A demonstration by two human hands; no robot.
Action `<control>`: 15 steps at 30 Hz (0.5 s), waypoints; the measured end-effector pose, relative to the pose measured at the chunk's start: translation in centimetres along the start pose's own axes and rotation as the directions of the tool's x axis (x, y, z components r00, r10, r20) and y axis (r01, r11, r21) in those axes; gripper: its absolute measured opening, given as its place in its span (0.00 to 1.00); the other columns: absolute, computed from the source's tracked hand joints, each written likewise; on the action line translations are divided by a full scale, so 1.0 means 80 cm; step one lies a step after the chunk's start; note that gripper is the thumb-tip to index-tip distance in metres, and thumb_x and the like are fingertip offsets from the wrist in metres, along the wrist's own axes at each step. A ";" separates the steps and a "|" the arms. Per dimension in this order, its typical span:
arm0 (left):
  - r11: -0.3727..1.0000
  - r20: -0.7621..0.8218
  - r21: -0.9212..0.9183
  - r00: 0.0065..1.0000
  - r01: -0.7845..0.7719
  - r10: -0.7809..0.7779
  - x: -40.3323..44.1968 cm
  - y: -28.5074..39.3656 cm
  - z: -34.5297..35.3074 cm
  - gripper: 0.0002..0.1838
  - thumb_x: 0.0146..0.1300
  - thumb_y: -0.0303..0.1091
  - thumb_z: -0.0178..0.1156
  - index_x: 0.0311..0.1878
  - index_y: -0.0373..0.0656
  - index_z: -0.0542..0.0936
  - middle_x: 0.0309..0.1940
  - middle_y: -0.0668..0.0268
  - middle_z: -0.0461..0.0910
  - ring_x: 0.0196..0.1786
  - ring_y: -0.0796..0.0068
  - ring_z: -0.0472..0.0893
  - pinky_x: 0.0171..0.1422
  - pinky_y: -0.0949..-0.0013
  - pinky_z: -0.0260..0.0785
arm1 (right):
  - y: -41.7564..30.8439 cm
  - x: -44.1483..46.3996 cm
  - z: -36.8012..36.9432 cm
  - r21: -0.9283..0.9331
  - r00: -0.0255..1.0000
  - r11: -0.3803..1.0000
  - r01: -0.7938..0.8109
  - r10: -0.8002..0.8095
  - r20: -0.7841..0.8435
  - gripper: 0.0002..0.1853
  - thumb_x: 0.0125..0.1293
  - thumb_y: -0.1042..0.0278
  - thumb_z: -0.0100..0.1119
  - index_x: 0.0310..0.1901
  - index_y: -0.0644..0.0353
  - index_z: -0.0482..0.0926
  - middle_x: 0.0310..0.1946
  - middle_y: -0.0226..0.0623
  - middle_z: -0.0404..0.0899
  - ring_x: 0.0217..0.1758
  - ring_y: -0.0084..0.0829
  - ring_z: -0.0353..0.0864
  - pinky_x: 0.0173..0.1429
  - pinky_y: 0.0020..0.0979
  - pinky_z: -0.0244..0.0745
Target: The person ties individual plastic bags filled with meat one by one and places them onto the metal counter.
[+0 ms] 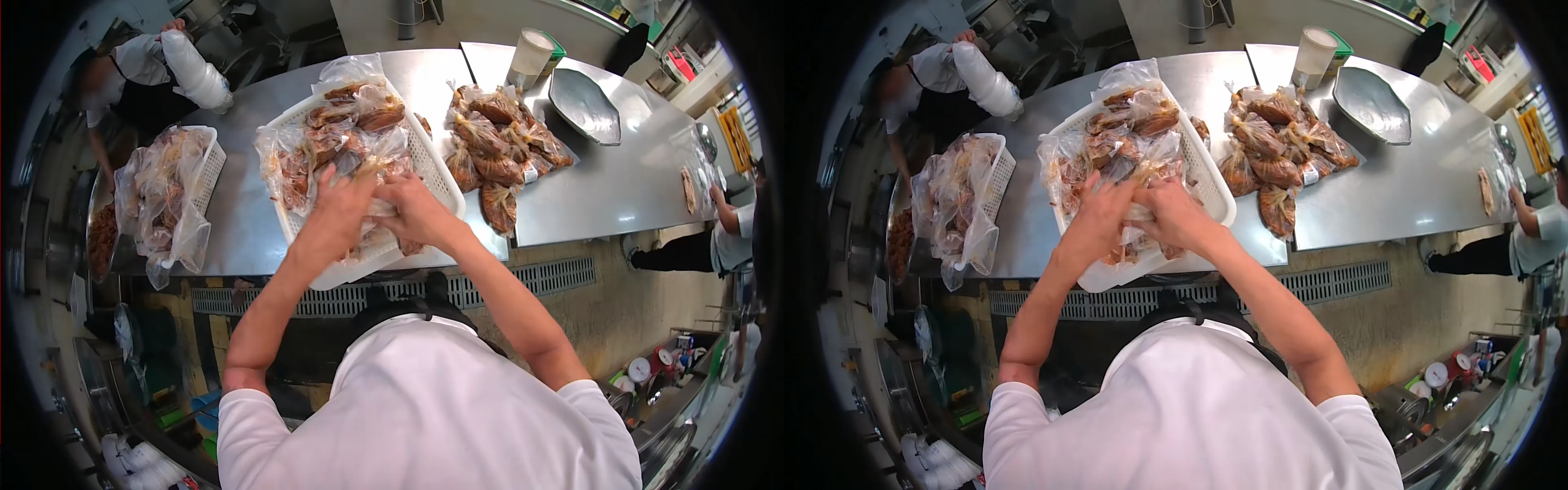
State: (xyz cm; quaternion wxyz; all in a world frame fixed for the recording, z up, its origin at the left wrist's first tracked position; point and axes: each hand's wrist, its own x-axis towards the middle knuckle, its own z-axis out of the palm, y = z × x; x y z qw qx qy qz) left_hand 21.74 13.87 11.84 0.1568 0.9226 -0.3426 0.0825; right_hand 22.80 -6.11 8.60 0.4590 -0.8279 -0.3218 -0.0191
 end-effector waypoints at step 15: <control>-0.172 0.147 -0.980 0.947 0.101 -0.286 -0.016 0.008 0.051 0.15 0.73 0.37 0.62 0.56 0.39 0.79 0.37 0.70 0.82 0.40 0.79 0.83 0.45 0.75 0.77 | -0.031 0.034 -0.023 0.794 0.989 0.606 0.058 -0.145 0.038 0.06 0.69 0.70 0.67 0.37 0.64 0.85 0.37 0.32 0.81 0.45 0.26 0.81 0.52 0.29 0.77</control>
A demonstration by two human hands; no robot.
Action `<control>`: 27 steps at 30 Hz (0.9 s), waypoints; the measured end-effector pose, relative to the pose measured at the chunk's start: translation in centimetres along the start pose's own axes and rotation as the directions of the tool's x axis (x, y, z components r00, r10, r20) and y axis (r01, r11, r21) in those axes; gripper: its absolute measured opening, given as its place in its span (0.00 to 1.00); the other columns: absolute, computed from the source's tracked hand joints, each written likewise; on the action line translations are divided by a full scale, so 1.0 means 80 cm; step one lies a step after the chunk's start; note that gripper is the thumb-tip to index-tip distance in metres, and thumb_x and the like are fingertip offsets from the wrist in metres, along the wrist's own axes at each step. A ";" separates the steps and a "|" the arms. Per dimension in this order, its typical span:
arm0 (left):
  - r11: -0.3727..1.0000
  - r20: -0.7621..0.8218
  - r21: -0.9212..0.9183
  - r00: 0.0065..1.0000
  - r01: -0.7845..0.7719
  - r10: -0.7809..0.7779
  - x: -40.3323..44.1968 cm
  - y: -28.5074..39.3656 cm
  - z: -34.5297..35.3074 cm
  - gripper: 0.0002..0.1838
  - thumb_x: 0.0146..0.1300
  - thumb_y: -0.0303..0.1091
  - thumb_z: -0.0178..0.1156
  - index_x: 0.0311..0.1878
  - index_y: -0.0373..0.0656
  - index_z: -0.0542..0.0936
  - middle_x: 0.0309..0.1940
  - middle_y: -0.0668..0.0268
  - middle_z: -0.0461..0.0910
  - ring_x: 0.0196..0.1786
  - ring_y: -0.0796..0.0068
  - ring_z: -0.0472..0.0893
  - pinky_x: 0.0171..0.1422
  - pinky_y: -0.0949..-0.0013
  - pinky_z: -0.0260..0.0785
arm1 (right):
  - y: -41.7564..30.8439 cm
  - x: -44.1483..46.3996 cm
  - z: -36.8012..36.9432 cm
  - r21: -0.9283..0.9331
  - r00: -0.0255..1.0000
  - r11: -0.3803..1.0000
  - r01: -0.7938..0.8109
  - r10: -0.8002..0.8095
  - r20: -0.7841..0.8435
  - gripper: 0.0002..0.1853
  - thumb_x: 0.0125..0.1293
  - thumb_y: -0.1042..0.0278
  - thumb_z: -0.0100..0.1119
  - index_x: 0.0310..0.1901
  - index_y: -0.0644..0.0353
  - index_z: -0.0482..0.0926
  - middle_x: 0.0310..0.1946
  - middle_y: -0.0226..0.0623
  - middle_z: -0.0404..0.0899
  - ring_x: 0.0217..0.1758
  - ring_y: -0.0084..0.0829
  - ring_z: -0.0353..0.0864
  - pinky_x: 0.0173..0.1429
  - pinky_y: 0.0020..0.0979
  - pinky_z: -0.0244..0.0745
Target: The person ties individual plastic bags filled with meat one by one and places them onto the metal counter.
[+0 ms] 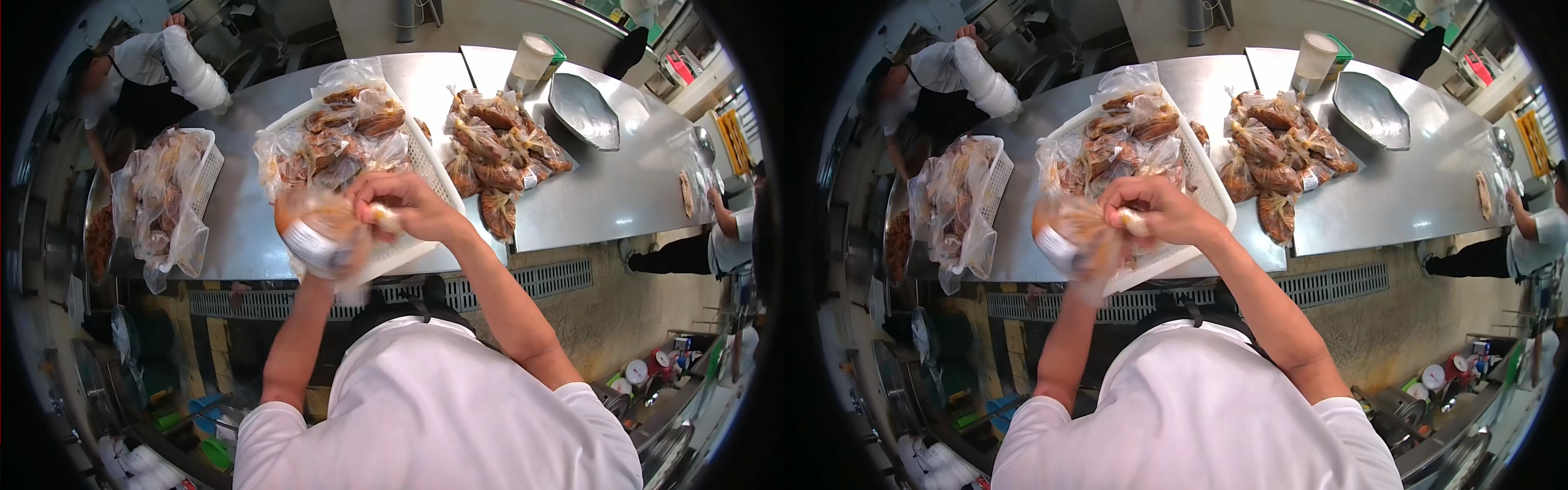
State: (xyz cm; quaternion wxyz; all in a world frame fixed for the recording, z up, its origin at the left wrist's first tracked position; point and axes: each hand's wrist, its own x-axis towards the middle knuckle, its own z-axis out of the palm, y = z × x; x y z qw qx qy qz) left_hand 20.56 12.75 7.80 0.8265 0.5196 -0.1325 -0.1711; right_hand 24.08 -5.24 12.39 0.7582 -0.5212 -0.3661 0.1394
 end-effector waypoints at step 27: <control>0.511 -0.086 0.857 0.959 -0.068 0.271 0.010 0.051 0.065 0.08 0.57 0.19 0.66 0.41 0.35 0.81 0.38 0.60 0.84 0.42 0.69 0.83 0.51 0.67 0.75 | 0.020 -0.058 0.009 -0.324 0.778 0.906 -0.271 0.008 -0.629 0.06 0.60 0.79 0.73 0.38 0.67 0.86 0.34 0.34 0.84 0.35 0.24 0.83 0.41 0.27 0.79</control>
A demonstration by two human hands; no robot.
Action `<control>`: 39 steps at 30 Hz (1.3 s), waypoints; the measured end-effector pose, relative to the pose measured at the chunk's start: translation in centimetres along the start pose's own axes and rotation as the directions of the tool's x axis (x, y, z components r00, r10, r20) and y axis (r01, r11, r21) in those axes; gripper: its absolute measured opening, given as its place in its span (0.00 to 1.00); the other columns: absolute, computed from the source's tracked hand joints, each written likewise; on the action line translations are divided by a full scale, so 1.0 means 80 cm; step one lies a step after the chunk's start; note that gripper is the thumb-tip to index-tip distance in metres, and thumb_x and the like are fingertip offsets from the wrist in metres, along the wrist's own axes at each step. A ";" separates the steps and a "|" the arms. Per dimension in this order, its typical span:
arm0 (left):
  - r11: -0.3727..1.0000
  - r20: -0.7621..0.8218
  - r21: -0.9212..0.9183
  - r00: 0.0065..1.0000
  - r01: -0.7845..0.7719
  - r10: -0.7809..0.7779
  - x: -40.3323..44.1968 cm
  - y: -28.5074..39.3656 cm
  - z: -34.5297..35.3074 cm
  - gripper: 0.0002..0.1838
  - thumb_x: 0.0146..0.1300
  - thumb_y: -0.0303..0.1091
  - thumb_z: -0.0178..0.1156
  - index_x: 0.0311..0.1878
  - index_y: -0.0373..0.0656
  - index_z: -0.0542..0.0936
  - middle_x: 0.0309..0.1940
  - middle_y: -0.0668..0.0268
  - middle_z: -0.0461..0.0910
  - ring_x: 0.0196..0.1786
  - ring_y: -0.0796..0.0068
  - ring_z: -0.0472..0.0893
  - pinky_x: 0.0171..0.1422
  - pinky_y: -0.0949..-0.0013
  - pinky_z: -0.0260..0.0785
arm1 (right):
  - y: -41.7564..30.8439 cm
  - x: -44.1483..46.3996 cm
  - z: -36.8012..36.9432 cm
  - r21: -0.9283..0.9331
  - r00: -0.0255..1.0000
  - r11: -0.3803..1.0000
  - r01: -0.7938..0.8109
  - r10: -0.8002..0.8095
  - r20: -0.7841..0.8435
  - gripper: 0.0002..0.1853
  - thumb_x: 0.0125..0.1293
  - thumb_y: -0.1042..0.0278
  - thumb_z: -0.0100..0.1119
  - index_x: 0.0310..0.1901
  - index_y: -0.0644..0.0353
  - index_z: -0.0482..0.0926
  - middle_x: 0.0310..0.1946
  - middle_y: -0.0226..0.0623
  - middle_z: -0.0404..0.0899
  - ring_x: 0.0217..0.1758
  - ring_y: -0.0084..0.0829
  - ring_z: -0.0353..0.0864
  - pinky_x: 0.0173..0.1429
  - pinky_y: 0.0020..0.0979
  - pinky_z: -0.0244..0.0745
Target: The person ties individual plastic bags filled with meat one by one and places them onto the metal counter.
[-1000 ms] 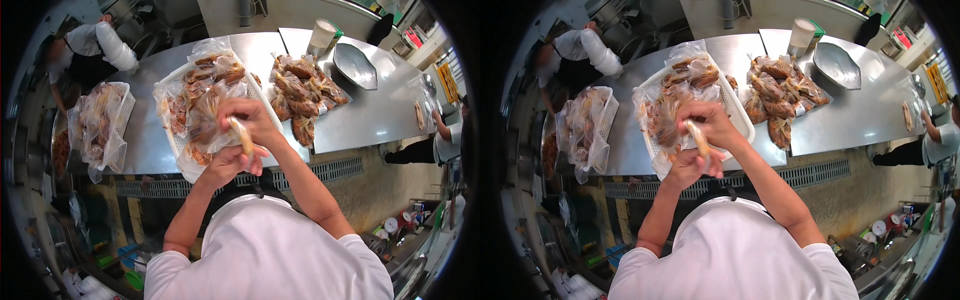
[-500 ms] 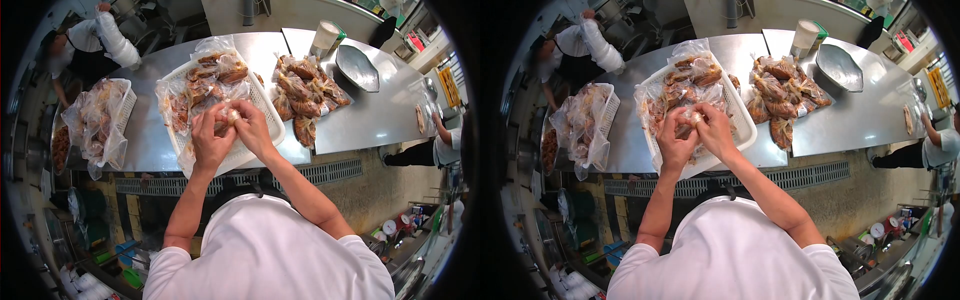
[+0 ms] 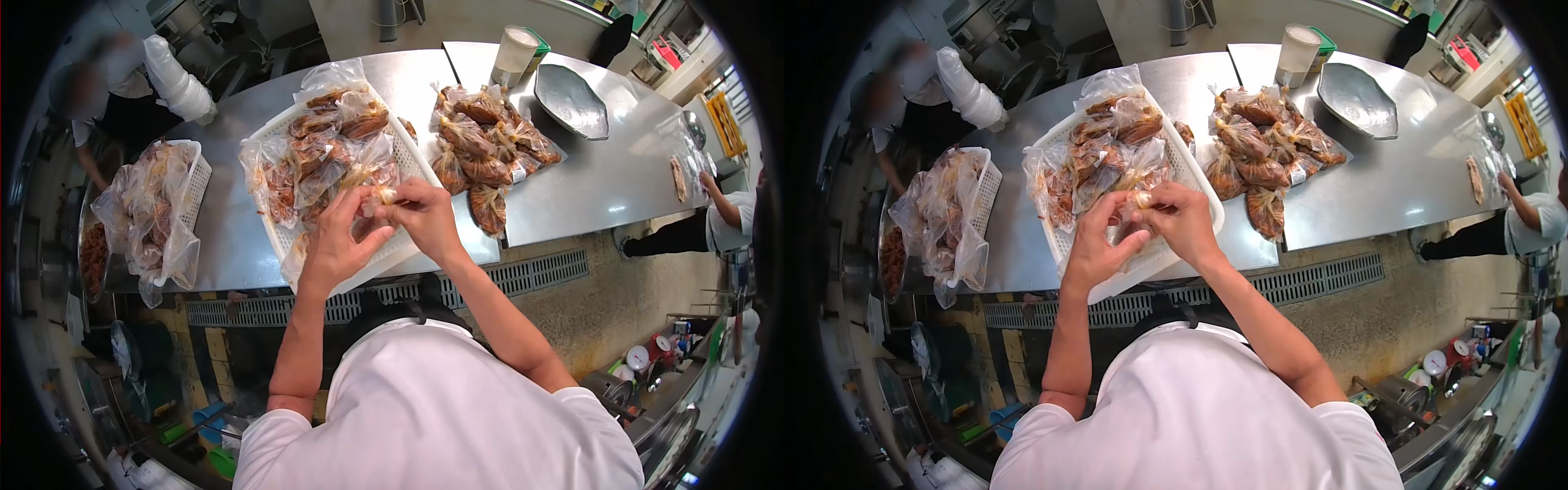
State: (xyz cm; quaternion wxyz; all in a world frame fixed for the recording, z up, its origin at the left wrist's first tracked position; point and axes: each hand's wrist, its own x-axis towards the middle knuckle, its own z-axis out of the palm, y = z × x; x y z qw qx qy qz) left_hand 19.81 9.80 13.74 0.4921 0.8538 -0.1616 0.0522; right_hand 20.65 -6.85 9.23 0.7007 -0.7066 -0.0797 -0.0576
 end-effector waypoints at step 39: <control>0.990 -0.184 0.136 0.983 0.024 0.001 -0.037 -0.058 -0.089 0.11 0.61 0.27 0.72 0.45 0.37 0.82 0.32 0.64 0.81 0.30 0.76 0.79 0.35 0.70 0.71 | 0.013 0.005 0.084 -0.304 0.957 0.929 0.211 -0.134 0.257 0.12 0.52 0.82 0.64 0.41 0.61 0.81 0.34 0.48 0.80 0.43 0.57 0.82 0.44 0.49 0.75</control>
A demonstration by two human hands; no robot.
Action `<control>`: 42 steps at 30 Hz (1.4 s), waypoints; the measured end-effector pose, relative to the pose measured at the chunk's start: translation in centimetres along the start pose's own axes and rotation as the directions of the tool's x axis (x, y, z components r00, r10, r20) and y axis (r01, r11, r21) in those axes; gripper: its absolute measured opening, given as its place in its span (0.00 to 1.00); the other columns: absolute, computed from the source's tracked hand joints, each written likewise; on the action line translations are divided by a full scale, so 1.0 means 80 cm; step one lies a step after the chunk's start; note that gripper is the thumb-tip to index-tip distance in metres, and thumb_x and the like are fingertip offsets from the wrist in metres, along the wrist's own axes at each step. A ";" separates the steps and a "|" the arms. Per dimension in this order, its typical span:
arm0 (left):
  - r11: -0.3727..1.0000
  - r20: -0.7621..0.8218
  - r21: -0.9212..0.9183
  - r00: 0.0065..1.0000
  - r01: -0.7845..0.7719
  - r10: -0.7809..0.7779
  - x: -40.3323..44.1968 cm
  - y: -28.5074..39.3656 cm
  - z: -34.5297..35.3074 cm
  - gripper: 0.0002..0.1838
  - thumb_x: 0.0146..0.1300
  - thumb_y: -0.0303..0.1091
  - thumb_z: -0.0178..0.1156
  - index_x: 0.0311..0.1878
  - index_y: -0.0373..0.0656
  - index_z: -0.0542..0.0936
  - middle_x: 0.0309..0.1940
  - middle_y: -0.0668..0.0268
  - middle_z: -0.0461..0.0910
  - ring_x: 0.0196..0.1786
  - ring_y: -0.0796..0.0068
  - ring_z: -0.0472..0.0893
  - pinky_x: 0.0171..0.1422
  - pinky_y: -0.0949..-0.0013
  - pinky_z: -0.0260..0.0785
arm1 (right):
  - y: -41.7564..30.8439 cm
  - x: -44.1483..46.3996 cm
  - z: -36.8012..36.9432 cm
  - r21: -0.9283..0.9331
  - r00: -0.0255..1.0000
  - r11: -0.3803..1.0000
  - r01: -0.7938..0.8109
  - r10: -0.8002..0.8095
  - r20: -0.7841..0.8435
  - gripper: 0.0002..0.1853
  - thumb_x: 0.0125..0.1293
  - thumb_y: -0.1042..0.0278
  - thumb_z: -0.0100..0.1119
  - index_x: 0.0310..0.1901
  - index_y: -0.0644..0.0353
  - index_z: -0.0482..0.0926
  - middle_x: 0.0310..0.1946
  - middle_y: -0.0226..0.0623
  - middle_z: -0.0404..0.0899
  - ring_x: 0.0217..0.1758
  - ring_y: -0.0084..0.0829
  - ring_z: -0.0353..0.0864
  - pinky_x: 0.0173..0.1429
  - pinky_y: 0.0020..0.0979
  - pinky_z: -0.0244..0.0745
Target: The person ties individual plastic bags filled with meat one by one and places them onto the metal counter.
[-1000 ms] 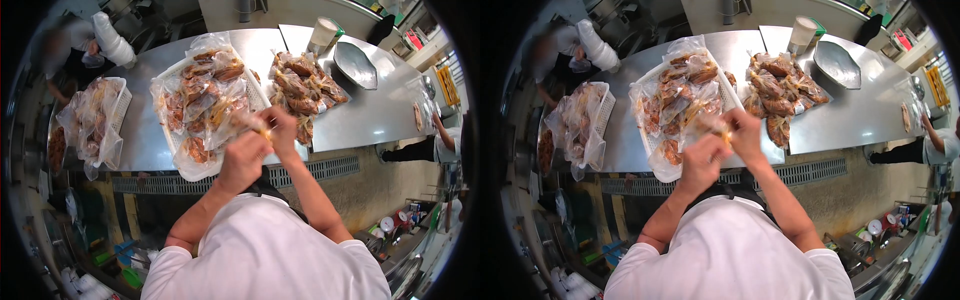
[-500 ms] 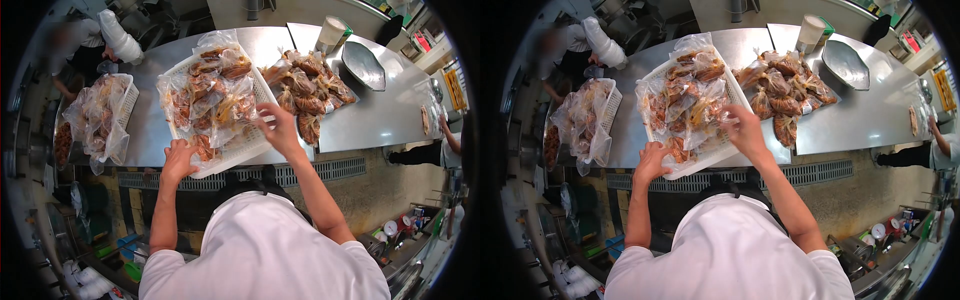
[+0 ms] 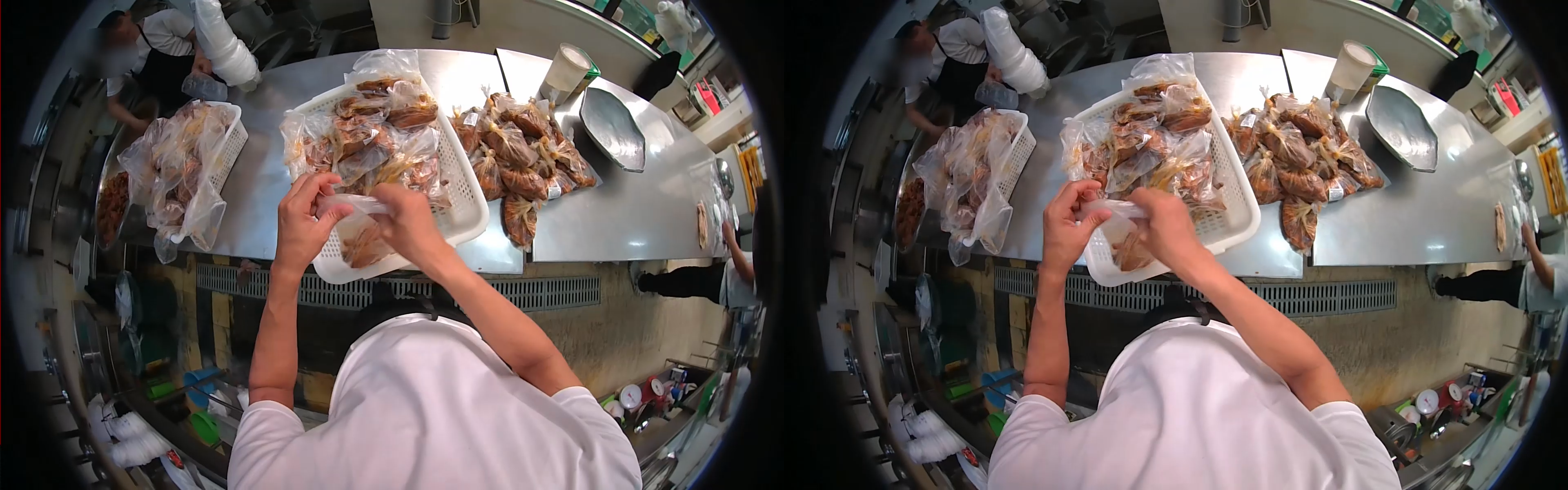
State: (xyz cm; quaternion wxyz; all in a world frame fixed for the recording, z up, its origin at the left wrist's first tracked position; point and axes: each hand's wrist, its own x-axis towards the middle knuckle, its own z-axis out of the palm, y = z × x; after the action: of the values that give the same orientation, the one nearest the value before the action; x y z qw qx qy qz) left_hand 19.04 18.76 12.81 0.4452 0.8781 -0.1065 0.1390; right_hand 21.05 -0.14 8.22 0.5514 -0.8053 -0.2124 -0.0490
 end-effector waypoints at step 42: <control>0.833 -0.066 -0.492 0.965 -0.253 0.254 0.035 0.068 0.088 0.38 0.64 0.31 0.71 0.74 0.41 0.63 0.74 0.53 0.64 0.72 0.64 0.70 0.76 0.62 0.61 | 0.065 -0.012 -0.025 0.781 0.854 0.615 -0.109 0.461 -0.243 0.10 0.77 0.70 0.57 0.52 0.65 0.82 0.42 0.33 0.87 0.43 0.26 0.85 0.49 0.31 0.80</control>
State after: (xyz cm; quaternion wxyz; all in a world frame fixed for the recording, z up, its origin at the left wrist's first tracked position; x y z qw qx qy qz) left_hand 21.04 9.73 13.89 0.6331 0.7124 -0.2545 0.1638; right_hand 22.55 -3.83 4.19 0.8628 -0.5020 0.0453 -0.0398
